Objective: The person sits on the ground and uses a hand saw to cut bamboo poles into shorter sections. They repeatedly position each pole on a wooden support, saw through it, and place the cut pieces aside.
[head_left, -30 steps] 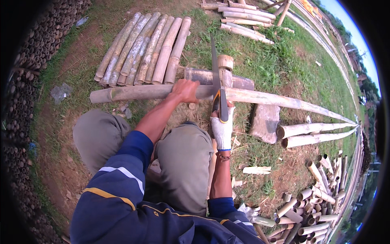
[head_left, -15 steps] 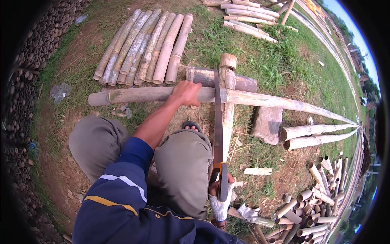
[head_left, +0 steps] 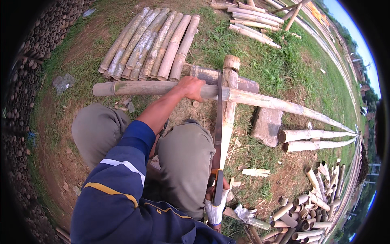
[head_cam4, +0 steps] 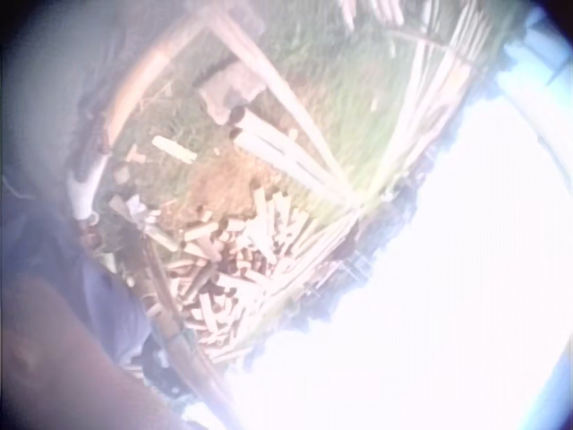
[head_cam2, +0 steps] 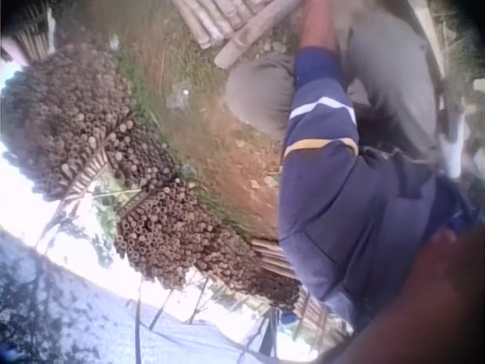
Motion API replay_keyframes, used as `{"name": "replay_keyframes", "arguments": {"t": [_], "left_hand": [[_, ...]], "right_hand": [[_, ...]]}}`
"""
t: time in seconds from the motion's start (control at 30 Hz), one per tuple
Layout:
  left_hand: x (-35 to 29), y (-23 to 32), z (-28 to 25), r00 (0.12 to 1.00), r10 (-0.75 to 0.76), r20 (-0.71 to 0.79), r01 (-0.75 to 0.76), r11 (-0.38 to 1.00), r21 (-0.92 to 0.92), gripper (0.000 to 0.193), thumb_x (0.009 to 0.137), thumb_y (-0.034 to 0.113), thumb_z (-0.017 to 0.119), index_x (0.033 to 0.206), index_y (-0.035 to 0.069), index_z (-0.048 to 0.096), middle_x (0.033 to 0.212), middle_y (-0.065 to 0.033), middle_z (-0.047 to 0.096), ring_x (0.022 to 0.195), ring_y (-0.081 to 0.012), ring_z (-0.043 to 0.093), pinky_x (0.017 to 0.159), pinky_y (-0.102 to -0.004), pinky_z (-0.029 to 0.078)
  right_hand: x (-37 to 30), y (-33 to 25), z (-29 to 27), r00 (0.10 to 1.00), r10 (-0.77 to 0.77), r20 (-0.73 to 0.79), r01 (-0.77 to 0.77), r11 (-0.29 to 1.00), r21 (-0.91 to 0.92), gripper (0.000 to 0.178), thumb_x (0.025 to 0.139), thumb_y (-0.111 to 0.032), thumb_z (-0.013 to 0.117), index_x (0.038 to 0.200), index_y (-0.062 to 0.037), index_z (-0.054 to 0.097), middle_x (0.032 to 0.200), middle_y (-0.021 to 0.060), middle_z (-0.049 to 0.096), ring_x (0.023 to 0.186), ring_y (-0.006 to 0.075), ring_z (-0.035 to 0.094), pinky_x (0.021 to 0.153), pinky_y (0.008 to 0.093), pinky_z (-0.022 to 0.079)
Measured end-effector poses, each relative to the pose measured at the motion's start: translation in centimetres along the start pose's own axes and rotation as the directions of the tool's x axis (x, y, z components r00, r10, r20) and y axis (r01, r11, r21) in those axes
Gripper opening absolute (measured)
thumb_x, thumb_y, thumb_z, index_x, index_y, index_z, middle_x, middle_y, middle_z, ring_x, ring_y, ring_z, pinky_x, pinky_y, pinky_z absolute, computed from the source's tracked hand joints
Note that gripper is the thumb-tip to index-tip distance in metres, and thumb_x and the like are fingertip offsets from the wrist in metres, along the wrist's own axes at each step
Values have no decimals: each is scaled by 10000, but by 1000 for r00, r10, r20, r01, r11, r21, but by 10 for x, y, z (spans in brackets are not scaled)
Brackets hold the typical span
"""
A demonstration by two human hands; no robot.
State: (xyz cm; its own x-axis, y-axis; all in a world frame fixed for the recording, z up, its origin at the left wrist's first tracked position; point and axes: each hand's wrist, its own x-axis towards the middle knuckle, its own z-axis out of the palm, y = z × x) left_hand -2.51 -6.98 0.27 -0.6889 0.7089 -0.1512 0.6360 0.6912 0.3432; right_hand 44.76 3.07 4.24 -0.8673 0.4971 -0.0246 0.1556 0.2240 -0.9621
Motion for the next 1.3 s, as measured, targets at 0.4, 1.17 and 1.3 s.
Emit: {"name": "replay_keyframes", "arguments": {"t": [0.4,1.17,1.3], "left_hand": [[3,3,1,999,38,-20,-37,998,48,699,696,484,911,1192,20,748,1045,-233,812,1015,-395,795,937,-501,629],[5,1,-2,999,8,32,-8,1000,3,691,673,473,912,1191,37,774,1155,-221,810,1109,-396,776,1000,-491,613],[4,-5,3,999,2,39,0,1000,-31,750,639,472,904,1217,17,760,1109,-252,807,1067,-410,781,978,-499,616]], "right_hand": [[238,-2,76,996,-78,40,78,997,21,619,912,52,628,1516,-5,506,1361,161,600,1186,257,604,1098,359,475],[147,9,50,993,-113,23,113,993,-25,621,951,20,609,1552,-38,469,1429,171,582,1269,262,586,1162,397,423],[-12,6,-14,997,-67,49,73,989,-125,533,1034,-124,646,1526,-39,460,1327,120,620,1128,164,639,1022,293,518]]}}
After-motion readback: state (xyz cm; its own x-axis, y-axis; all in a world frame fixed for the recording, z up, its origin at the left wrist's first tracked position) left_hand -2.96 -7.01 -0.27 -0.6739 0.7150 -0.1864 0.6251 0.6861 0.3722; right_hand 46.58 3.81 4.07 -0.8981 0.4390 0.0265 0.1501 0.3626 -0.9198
